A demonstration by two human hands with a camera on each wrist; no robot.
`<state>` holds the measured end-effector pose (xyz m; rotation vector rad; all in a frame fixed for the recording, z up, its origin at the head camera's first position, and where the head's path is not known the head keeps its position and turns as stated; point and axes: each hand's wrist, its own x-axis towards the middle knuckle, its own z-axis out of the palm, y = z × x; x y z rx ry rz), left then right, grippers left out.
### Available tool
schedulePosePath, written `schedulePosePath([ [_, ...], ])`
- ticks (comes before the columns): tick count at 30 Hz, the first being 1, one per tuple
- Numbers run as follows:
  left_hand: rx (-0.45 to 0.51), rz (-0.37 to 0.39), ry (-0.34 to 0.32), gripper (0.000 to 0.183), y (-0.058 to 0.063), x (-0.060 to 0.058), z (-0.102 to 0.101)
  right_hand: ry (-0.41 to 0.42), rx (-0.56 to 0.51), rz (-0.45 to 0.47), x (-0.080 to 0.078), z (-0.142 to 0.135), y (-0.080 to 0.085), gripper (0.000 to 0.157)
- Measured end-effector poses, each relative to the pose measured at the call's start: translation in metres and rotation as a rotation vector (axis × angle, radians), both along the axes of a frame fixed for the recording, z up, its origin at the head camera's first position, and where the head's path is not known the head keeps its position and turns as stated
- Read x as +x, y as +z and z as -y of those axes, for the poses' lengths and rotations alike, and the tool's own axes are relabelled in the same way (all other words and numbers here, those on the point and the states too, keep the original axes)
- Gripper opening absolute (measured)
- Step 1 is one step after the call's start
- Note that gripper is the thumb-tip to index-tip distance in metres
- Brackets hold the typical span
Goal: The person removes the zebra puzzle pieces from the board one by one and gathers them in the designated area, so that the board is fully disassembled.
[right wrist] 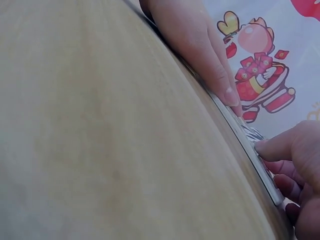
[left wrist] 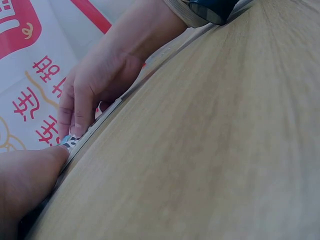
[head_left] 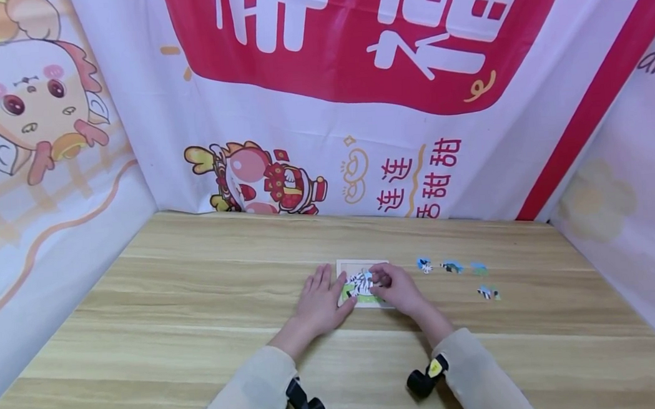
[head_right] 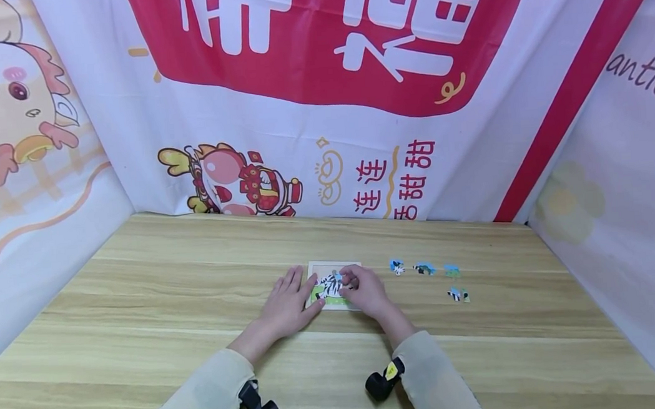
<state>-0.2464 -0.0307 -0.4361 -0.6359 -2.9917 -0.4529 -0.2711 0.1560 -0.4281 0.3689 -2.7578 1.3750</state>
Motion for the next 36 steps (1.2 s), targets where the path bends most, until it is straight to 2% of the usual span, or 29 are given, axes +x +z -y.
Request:
schedulePosePath([
  [7,0.005,-0.001,-0.004,0.063,0.0,0.0,0.0,-0.044,-0.017,0.057,0.001,0.003,0.001,0.035],
  [20,0.003,-0.012,-0.011,0.062,0.001,0.001,-0.001,-0.03,0.004,-0.037,0.001,0.001,-0.002,0.026],
  [26,0.002,-0.018,-0.009,0.062,0.0,0.001,-0.001,-0.059,-0.033,-0.003,0.001,-0.001,0.001,0.028],
  [36,0.009,-0.01,-0.005,0.062,0.001,0.001,0.0,-0.041,-0.087,0.023,-0.002,-0.01,0.008,0.027],
])
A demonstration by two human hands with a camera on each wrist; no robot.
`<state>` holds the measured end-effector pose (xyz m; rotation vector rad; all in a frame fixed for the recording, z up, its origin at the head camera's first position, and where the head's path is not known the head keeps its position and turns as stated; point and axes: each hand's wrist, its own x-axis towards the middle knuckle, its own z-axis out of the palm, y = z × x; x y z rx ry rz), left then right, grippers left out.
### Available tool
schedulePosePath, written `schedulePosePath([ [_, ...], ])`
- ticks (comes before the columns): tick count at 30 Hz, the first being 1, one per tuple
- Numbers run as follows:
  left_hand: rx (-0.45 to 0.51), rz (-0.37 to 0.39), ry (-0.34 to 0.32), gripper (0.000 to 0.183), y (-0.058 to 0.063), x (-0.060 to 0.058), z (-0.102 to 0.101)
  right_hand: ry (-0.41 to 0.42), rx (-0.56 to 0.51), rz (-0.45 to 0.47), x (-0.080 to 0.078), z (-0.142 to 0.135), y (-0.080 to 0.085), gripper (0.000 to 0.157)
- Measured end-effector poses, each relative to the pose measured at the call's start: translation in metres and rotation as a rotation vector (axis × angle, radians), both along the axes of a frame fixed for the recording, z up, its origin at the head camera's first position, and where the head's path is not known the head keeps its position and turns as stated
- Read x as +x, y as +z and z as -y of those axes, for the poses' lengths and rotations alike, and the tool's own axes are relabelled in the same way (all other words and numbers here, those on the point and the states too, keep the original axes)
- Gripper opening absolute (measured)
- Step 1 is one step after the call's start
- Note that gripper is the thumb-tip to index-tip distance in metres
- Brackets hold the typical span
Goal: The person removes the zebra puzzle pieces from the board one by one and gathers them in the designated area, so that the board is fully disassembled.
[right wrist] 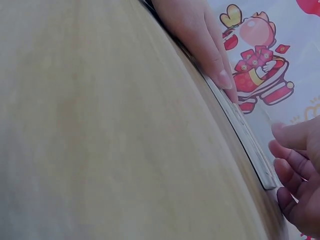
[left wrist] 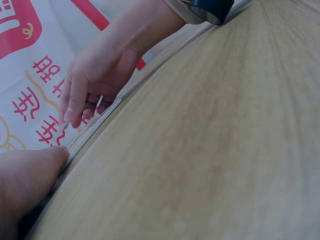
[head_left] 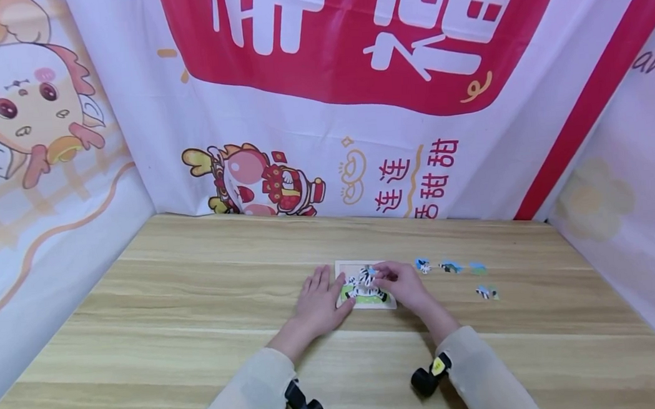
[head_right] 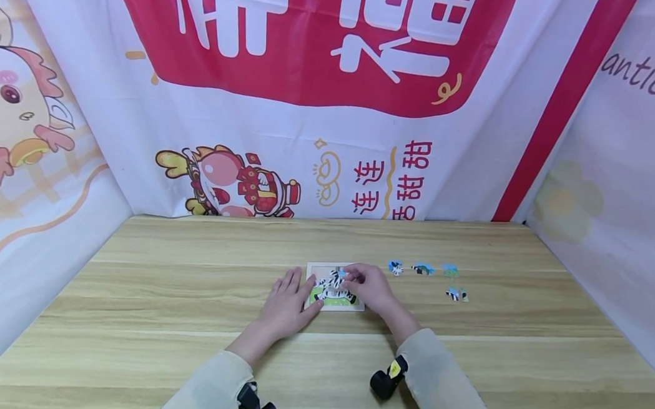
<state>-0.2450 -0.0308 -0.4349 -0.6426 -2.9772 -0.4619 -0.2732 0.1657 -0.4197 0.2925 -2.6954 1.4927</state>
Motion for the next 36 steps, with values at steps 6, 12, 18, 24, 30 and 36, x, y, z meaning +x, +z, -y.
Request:
schedulePosePath([
  [6,-0.005,0.004,-0.001,0.063,-0.001,-0.001,0.0,-0.012,-0.002,0.045,0.001,-0.007,0.011,0.028],
  [12,-0.001,0.011,0.009,0.064,-0.001,-0.002,0.0,-0.024,-0.052,0.078,0.0,-0.021,0.02,0.029],
  [18,-0.005,0.016,0.008,0.064,-0.002,-0.001,0.0,-0.046,-0.018,0.059,0.004,-0.043,0.029,0.029],
  [24,0.0,0.008,0.006,0.063,-0.002,-0.001,0.0,-0.031,0.028,0.023,0.012,-0.071,0.036,0.032],
  [30,0.003,-0.003,0.008,0.063,-0.001,-0.001,0.001,-0.029,0.012,-0.023,0.017,-0.097,0.037,0.034],
  [36,-0.002,0.01,0.004,0.063,-0.001,-0.001,0.0,-0.031,0.068,-0.034,0.022,-0.119,0.04,0.035],
])
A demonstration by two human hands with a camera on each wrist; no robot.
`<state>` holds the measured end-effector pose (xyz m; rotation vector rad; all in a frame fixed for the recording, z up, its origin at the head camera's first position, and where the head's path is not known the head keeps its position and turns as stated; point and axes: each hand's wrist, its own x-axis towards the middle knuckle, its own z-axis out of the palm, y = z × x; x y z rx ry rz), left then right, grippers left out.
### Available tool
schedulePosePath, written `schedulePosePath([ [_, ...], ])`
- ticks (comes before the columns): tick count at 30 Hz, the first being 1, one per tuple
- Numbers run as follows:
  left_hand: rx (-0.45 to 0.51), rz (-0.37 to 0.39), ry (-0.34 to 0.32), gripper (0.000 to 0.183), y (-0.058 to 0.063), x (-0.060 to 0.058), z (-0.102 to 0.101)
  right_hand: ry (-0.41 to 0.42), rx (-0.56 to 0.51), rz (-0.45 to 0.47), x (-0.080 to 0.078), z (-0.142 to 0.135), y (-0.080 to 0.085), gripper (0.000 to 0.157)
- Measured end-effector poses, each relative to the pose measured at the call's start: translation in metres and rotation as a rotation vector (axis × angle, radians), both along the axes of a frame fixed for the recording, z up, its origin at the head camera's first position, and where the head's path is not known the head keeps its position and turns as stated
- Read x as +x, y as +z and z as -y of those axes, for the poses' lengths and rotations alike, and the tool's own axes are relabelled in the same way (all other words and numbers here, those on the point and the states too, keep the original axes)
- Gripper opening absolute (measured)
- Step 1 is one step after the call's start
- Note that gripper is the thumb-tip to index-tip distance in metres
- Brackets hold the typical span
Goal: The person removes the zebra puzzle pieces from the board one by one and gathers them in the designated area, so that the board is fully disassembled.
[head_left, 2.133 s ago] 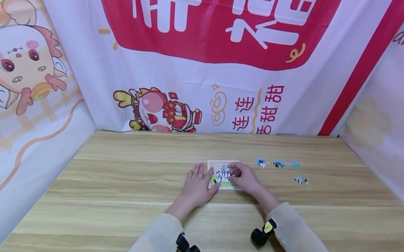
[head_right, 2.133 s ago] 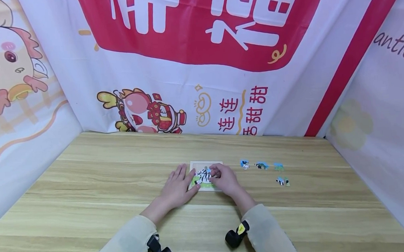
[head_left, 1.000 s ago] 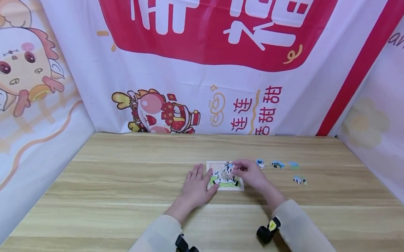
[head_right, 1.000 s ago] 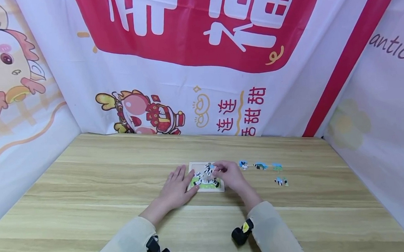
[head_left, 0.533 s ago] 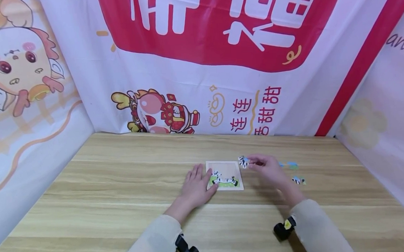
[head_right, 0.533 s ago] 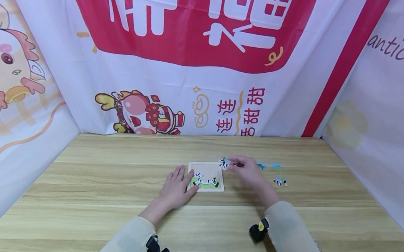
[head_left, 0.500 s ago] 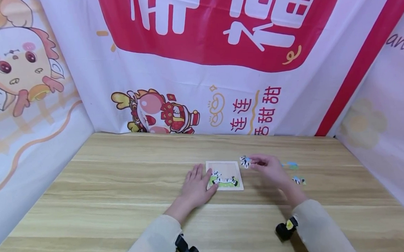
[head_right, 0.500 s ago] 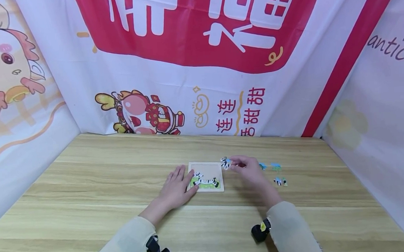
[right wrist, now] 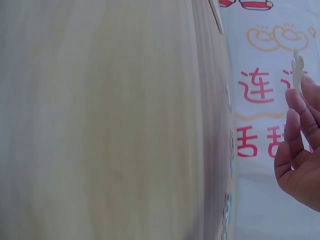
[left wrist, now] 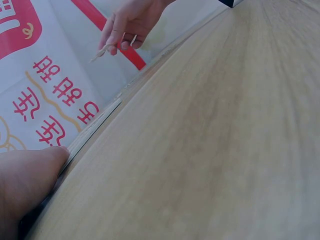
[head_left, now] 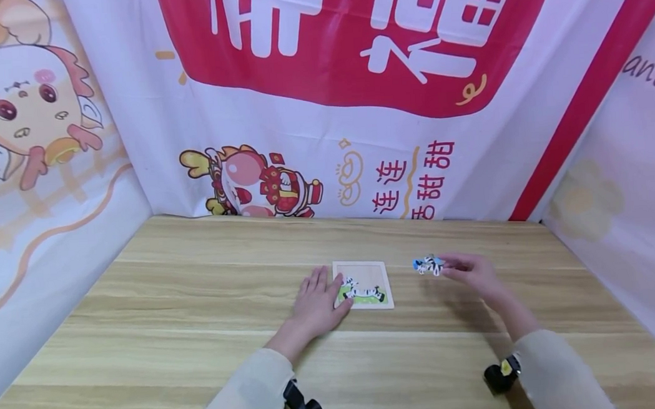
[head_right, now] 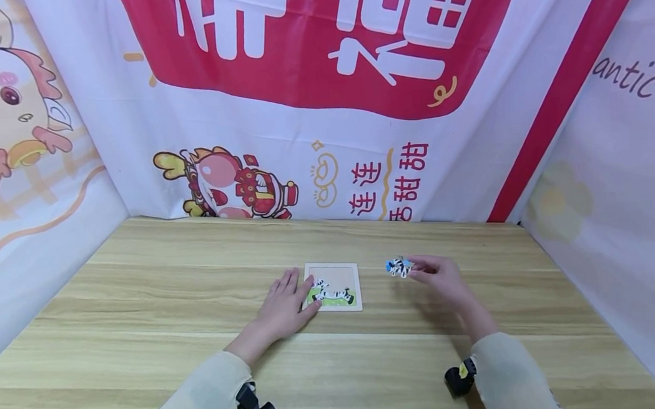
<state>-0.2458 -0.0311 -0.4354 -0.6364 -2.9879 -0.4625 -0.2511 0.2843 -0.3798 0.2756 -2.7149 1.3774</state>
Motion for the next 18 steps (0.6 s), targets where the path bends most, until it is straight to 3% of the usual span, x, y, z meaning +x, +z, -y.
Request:
schedulePosePath([
  [9,0.012,0.001,0.001,0.063,0.0,-0.001,0.0,-0.002,0.068,0.09,0.006,-0.029,0.0,0.04],
  [18,-0.004,0.0,-0.001,0.064,-0.001,-0.002,0.001,0.009,0.045,0.142,0.007,-0.05,-0.017,0.044],
])
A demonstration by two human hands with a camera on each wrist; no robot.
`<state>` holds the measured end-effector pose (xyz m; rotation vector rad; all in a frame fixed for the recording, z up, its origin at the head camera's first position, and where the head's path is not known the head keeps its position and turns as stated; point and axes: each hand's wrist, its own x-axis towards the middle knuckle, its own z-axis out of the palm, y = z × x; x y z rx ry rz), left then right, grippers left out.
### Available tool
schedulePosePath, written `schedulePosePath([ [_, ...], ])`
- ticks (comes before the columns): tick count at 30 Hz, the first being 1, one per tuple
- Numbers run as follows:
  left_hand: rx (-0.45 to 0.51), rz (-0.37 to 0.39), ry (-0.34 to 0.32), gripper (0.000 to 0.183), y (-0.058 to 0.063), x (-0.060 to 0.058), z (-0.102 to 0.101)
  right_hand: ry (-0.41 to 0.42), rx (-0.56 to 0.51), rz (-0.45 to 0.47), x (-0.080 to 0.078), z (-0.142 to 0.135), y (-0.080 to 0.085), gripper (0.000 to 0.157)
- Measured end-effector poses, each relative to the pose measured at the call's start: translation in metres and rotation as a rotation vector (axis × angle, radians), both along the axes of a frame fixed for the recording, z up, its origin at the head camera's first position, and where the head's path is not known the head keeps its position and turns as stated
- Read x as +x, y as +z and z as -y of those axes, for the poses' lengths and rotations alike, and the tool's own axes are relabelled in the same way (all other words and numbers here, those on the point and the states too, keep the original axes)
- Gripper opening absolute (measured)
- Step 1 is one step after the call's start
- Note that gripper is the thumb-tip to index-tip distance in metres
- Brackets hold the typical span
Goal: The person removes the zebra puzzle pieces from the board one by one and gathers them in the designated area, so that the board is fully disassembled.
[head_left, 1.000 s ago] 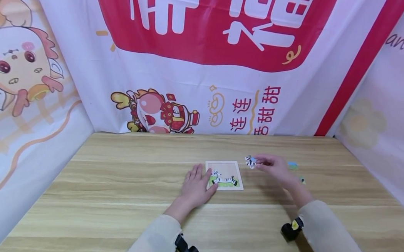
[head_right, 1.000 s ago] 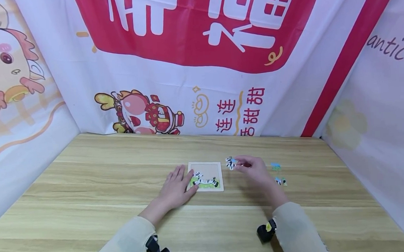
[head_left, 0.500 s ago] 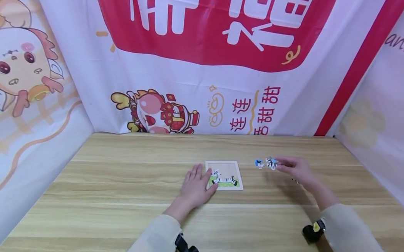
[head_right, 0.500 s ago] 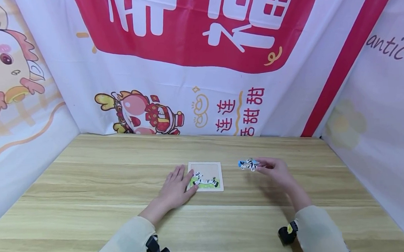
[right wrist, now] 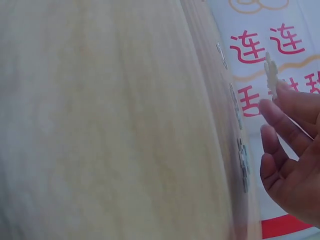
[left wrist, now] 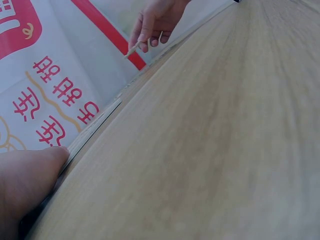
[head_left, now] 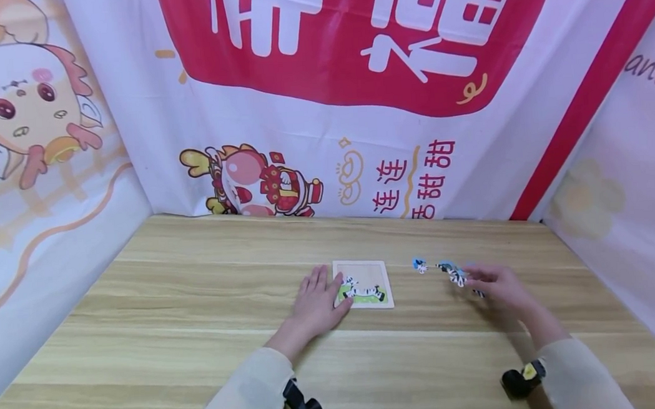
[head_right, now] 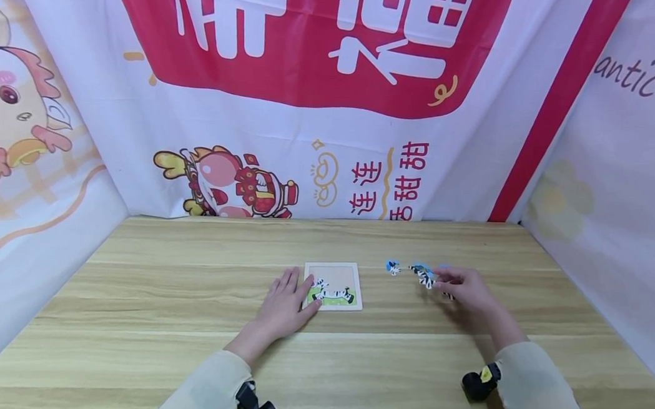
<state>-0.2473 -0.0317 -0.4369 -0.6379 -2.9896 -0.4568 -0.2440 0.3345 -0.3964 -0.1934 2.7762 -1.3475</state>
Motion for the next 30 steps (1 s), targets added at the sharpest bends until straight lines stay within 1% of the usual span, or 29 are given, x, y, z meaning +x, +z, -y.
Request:
schedulePosePath([
  [5,0.0,0.008,-0.001,0.064,0.0,0.0,-0.001,-0.007,0.017,0.042,-0.001,-0.008,-0.009,0.043],
  [11,-0.004,0.005,0.0,0.063,-0.001,0.0,-0.001,-0.007,0.036,0.015,-0.002,-0.01,-0.017,0.039],
  [13,-0.006,0.005,0.003,0.063,-0.001,0.001,-0.001,-0.016,0.036,0.022,-0.002,-0.009,-0.018,0.039],
  [17,-0.004,0.008,0.004,0.063,0.0,0.001,-0.001,-0.039,0.068,0.037,-0.004,-0.007,-0.02,0.039],
  [20,-0.001,0.011,0.003,0.063,0.001,0.001,-0.001,-0.03,0.093,0.033,-0.004,-0.007,-0.022,0.039],
  [30,-0.003,0.011,0.0,0.063,0.002,0.002,-0.001,-0.044,0.099,0.018,-0.006,-0.004,-0.025,0.035],
])
